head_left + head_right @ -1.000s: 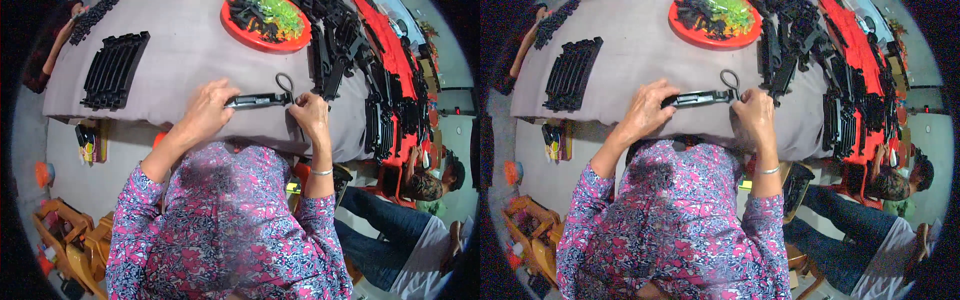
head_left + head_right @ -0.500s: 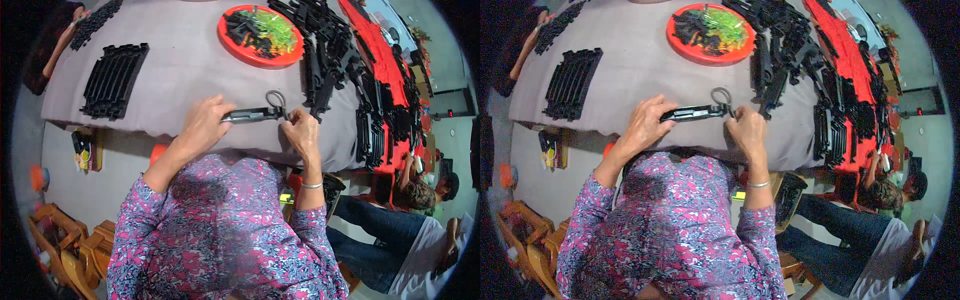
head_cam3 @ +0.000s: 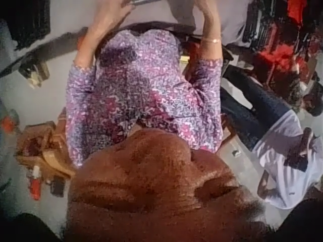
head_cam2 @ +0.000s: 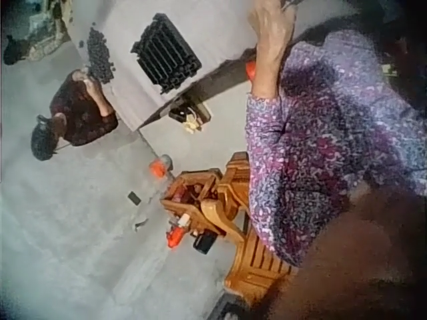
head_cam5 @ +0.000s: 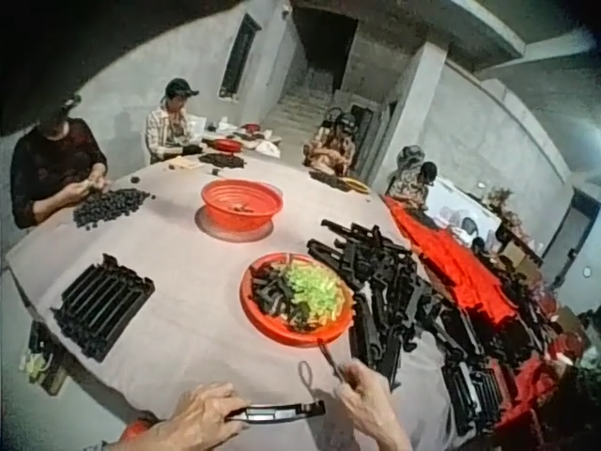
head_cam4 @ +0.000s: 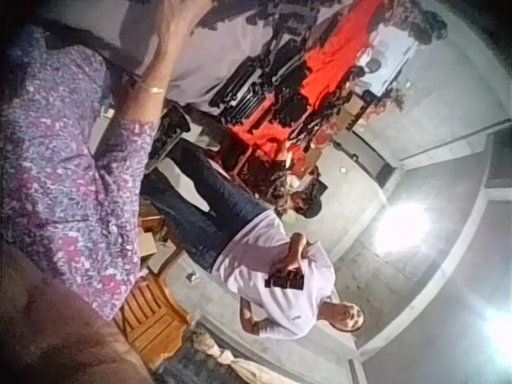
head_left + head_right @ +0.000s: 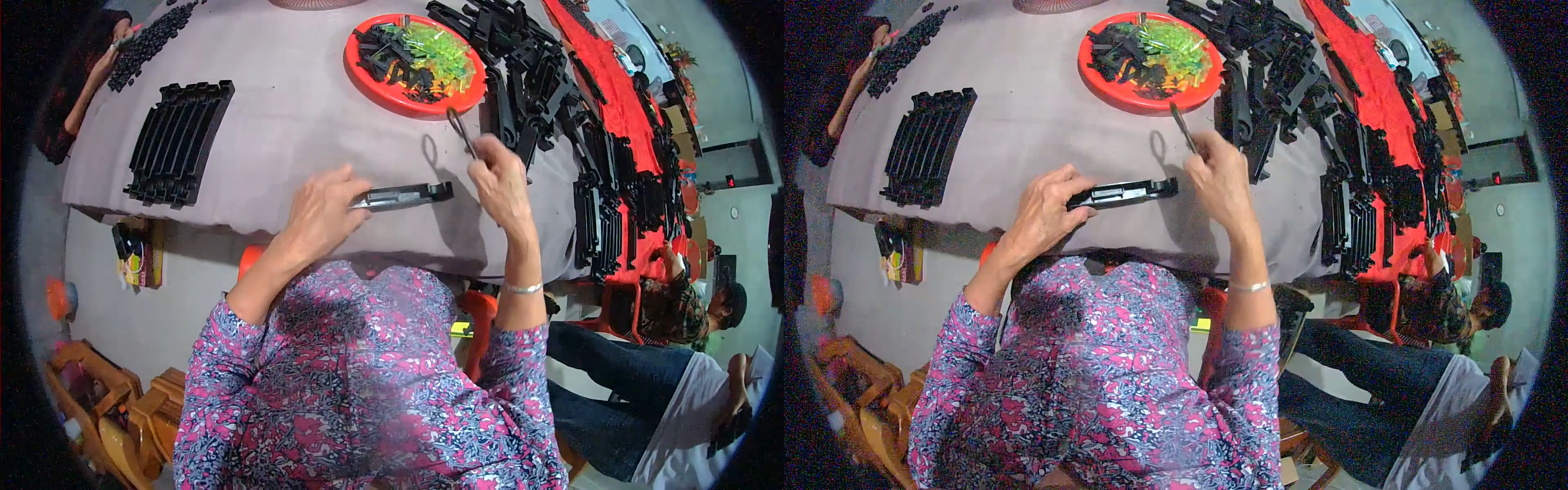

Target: The person assembles toy gun components by inserting small plastic pieces into plastic housings and securing internal parts using a metal loop tool.

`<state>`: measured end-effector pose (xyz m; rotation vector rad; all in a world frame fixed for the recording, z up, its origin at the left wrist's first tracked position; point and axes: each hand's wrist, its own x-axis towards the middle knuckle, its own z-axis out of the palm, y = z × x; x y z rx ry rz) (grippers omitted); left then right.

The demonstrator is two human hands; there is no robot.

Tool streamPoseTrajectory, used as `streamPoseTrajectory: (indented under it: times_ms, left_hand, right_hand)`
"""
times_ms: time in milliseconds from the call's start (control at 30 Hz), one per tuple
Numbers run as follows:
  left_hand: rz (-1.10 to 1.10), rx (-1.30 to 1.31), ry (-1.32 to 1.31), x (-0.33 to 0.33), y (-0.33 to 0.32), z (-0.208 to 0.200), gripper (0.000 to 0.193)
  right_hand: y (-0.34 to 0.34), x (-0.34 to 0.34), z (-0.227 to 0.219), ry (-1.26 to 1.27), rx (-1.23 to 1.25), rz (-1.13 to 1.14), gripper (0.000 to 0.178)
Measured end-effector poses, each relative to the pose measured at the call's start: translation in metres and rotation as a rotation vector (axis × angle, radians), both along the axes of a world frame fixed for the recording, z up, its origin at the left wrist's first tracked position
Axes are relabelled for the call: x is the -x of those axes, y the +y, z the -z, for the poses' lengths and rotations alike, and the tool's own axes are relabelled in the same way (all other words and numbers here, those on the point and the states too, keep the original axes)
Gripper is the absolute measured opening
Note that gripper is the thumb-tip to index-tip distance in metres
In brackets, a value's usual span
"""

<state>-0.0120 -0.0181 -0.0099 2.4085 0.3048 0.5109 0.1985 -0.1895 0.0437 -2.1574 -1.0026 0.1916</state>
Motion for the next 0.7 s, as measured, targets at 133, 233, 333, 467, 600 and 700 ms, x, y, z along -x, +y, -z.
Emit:
streamPoseTrajectory:
  times_ms: [133, 233, 333, 467, 600, 700]
  left_hand:
    - [-0.026, -0.003, 0.001, -0.002, -0.001, 0.002, 0.028]
    - [-0.007, -0.025, 0.036, -0.004, -0.002, -0.002, 0.028]
    - [0.005, -0.008, 0.026, -0.003, -0.003, 0.000, 0.028]
    - [0.007, 0.000, 0.003, -0.001, -0.001, 0.001, 0.030]
    - [0.029, 0.023, -0.009, -0.004, 0.001, 0.005, 0.029]
    - [0.031, 0.003, -0.043, -0.007, 0.002, 0.008, 0.029]
  right_hand:
    - [0.070, -0.018, -0.008, -0.081, -0.075, -0.067, 0.030]
    - [0.098, -0.040, 0.008, -0.176, -0.048, -0.078, 0.030]
    - [0.097, -0.046, 0.013, -0.322, 0.082, 0.028, 0.031]
    - [0.082, -0.050, 0.021, -0.219, 0.138, 0.129, 0.033]
    - [0.091, -0.053, 0.030, -0.202, 0.154, 0.115, 0.029]
    - [0.105, -0.053, 0.031, -0.332, 0.212, 0.075, 0.030]
